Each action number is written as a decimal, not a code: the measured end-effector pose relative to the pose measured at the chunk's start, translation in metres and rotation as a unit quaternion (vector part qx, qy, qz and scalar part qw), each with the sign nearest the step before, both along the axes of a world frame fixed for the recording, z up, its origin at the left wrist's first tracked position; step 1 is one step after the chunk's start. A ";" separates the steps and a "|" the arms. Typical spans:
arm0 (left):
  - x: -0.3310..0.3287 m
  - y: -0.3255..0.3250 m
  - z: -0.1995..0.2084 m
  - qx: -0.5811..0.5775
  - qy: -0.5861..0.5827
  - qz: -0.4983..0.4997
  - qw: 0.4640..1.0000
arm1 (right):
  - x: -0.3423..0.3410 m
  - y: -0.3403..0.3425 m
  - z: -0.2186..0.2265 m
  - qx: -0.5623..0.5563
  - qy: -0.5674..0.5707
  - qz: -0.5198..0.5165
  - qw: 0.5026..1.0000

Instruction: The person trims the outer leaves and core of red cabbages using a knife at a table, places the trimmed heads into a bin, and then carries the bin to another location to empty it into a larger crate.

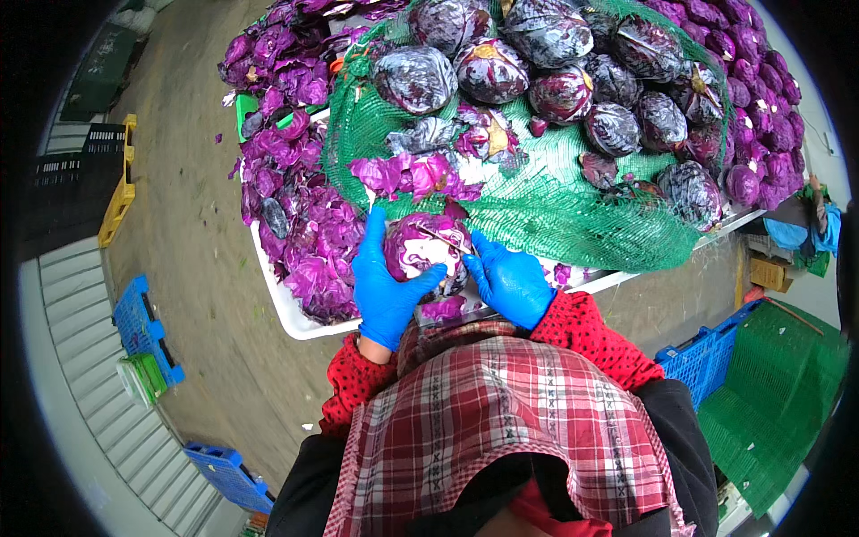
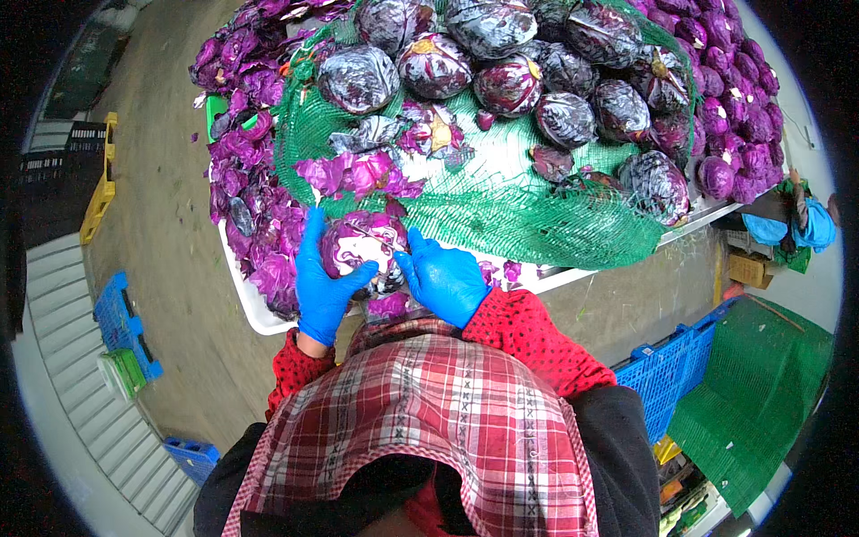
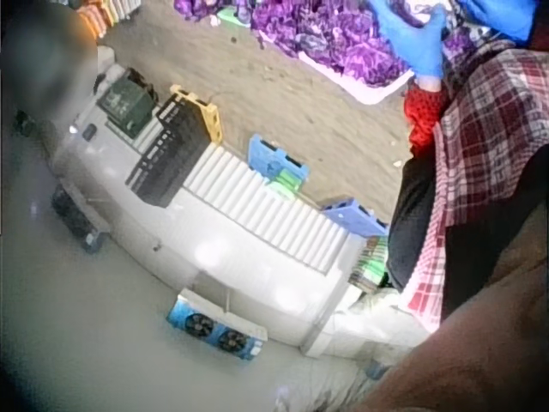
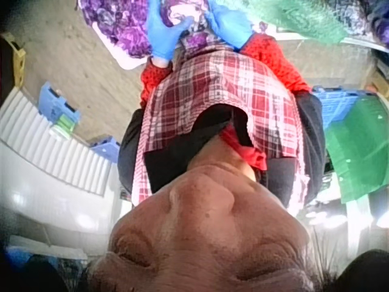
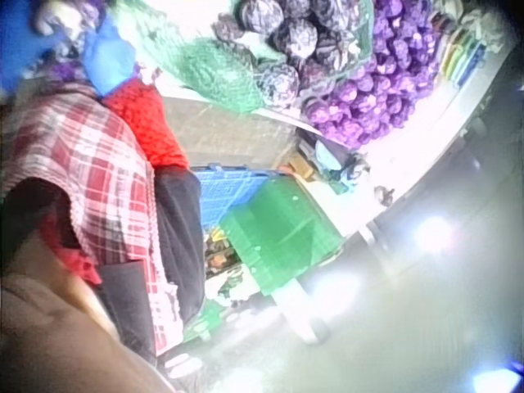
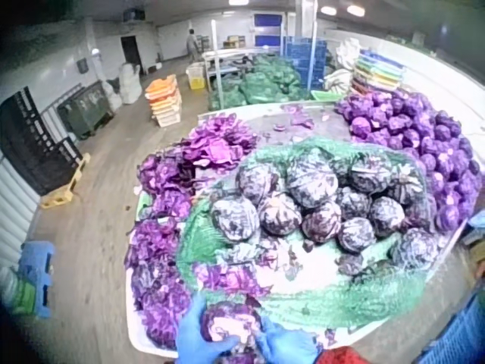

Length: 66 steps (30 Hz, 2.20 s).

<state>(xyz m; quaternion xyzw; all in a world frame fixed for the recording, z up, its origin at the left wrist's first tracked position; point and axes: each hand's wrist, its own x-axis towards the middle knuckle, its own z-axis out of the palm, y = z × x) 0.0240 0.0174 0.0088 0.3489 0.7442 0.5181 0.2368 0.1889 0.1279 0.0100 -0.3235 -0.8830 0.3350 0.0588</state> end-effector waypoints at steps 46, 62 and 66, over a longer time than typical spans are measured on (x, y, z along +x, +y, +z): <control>0.037 0.008 0.016 -0.204 0.138 -0.030 0.969 | 0.004 0.024 -0.024 -0.107 -0.013 0.011 0.994; 0.062 0.014 -0.016 -0.268 0.204 -0.091 0.937 | 0.036 0.086 -0.083 -0.106 -0.041 -0.046 0.992; 0.051 -0.006 0.001 -0.163 0.253 -0.047 0.953 | 0.038 0.050 -0.063 -0.155 -0.015 -0.117 0.981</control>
